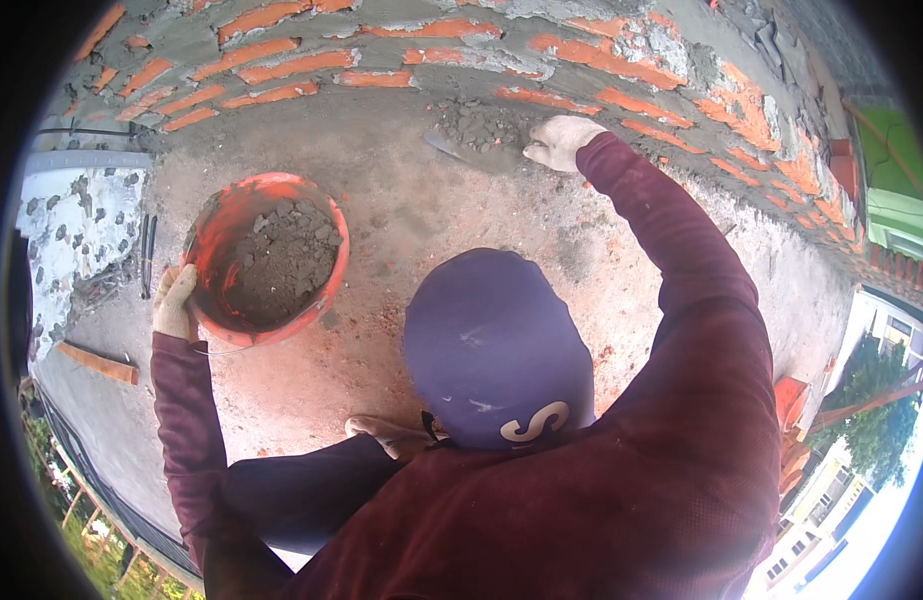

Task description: The person scoops mortar from a bucket with a trowel and applies it to the joints of a brick wall. The person moves around the wall, repeatedly scooping mortar and smoothing it into the gaps between bricks.

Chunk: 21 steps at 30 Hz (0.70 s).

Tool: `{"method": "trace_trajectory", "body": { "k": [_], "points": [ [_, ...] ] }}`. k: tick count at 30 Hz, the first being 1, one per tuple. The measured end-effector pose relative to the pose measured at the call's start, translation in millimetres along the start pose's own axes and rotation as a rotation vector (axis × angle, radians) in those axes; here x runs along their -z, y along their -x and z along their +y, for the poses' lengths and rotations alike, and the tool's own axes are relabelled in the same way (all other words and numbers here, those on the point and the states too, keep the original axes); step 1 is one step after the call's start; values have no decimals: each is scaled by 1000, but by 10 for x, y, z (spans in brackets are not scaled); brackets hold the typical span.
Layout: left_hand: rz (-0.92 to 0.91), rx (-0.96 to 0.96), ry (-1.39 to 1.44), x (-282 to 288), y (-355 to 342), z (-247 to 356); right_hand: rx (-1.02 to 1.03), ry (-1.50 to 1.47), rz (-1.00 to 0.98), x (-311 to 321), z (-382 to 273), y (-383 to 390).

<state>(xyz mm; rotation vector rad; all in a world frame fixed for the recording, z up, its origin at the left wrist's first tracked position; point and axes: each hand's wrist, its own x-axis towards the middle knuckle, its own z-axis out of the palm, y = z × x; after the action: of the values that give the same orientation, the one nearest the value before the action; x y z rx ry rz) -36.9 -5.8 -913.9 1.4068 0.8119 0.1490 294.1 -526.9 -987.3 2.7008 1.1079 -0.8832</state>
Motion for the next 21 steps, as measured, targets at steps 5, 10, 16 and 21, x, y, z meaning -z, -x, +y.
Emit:
{"method": "trace_trajectory", "body": {
  "k": [5,10,16,21],
  "points": [
    [36,15,7,-152,-55,5,-64,-25,149,-116,6,-277],
    [59,-12,-98,-106,-37,-77,-136,-5,203,-61,-407,-5],
    [23,-50,-94,-133,85,-95,139,53,495,173,-1539,430],
    [-5,-28,-81,-96,73,-90,158,-363,433,314,-1892,108]
  ]
}}
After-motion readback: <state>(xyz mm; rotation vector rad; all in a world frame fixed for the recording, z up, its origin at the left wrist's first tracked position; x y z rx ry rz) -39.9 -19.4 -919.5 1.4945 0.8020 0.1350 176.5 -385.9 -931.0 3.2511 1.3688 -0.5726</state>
